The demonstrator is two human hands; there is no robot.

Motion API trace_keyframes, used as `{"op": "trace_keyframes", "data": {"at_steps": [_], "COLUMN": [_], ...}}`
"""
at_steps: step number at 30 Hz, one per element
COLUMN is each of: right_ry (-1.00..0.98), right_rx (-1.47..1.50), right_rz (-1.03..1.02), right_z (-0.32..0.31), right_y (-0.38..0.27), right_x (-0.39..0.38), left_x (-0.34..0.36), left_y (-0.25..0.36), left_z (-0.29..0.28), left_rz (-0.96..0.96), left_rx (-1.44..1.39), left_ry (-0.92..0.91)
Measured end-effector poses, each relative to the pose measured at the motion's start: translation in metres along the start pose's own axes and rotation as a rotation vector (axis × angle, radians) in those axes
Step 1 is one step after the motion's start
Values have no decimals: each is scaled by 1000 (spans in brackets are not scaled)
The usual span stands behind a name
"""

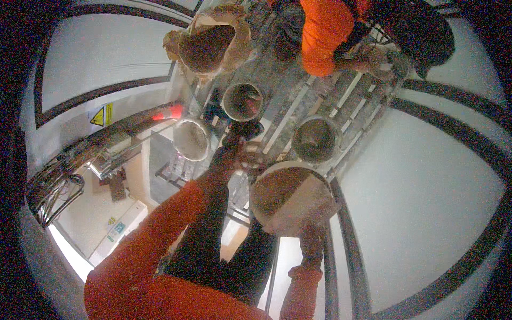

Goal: The person stands on scaffolding and applies plaster to a ceiling using a trowel and a hawk. They repeatedly scoop plaster from a bucket, transfer it to the hawk, and smooth it onto the ceiling surface.

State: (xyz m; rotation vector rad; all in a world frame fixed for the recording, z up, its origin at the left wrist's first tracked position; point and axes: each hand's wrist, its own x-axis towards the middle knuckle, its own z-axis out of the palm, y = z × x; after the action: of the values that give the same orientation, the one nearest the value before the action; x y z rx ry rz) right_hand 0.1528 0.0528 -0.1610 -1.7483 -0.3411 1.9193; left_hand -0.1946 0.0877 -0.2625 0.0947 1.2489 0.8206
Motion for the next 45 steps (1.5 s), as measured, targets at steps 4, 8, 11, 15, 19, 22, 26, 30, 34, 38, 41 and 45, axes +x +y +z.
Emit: {"op": "trace_keyframes", "data": {"at_steps": [4, 8, 11, 15, 19, 22, 26, 30, 34, 38, 41, 45], "right_ry": [13, -59, 62, -137, 54, 23, -114, -194, -115, -146, -197, -50], "right_rx": [-257, -823, -217, 95, -648, -465, -148, -318, -717, -745, -626, -661], "right_rz": [-50, -82, 21, 140, -73, -51, 22, 59, -59, -70, 95, 46], "right_z": [-29, -74, -84, -69, -60, 80, 45, 20, 22, 33, 66, 89], "right_y": [42, 46, 31, 3, -9, -39, -43, -49, -51, -49, -51, -50], "right_x": [31, 39, 48, 54, 43, 14, 44, 69, 75, 82, 84, 85], "left_x": [117, 200, 228, 188, 58, -49, -155, -189, -189, -176, -169, -74], "left_y": [-107, -136, -92, -142, -133, -160, -247, -302, -328, -381, -454, -442], "left_z": [-179, -241, -187, -224, -172, -176, -177, -190, -225, -256, -286, -305], "left_rz": [68, 107, 98, 193, 107, 78, 69, 151, 93, 528, 478, 480], "left_rx": [9, 88, -107, -195, -295, -377, -615, -53, 82, -1142, -878, -861], "left_ry": [719, 759, 738, 776, 671, 651, 756, 1045, 1151, 1071, 1246, 1430]}}
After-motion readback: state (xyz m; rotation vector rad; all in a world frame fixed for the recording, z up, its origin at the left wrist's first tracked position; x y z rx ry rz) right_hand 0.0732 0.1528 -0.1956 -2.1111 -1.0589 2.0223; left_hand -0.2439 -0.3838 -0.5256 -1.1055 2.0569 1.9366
